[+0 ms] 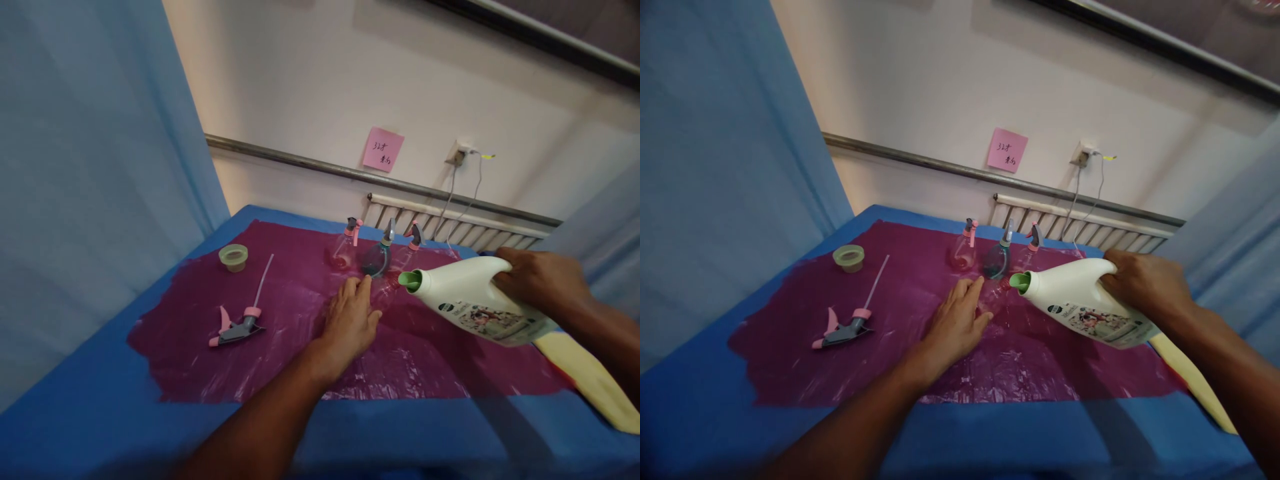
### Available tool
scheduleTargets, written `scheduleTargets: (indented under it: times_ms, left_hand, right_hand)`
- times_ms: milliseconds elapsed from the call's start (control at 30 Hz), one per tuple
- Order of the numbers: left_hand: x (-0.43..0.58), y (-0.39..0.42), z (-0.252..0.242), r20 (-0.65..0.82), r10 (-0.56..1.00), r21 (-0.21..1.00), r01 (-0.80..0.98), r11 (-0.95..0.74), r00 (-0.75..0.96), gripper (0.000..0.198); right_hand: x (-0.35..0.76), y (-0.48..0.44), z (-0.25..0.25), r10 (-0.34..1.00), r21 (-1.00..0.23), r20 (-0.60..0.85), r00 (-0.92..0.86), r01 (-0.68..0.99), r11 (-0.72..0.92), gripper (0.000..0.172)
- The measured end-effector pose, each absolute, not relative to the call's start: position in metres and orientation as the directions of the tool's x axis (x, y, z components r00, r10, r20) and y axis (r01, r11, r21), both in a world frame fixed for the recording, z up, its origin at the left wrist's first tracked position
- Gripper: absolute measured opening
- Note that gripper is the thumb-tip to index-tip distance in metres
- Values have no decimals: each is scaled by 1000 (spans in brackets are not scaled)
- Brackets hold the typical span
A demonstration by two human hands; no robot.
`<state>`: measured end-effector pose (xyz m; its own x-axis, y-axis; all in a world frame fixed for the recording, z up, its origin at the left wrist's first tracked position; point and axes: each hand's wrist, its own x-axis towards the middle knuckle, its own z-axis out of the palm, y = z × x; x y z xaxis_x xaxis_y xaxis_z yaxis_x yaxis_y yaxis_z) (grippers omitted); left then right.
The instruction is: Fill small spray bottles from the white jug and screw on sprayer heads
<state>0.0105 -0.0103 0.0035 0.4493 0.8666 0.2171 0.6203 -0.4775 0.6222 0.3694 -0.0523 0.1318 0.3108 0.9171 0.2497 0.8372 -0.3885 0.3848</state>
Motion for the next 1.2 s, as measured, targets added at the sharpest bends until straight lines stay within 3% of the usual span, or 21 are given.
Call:
scheduleTargets:
  times_ms: [1200]
  left_hand:
    - [9, -9, 3, 218, 864, 578, 653, -490, 454, 70]
  right_hand:
    - [355, -50, 160, 942, 486, 216, 256, 809, -331, 24]
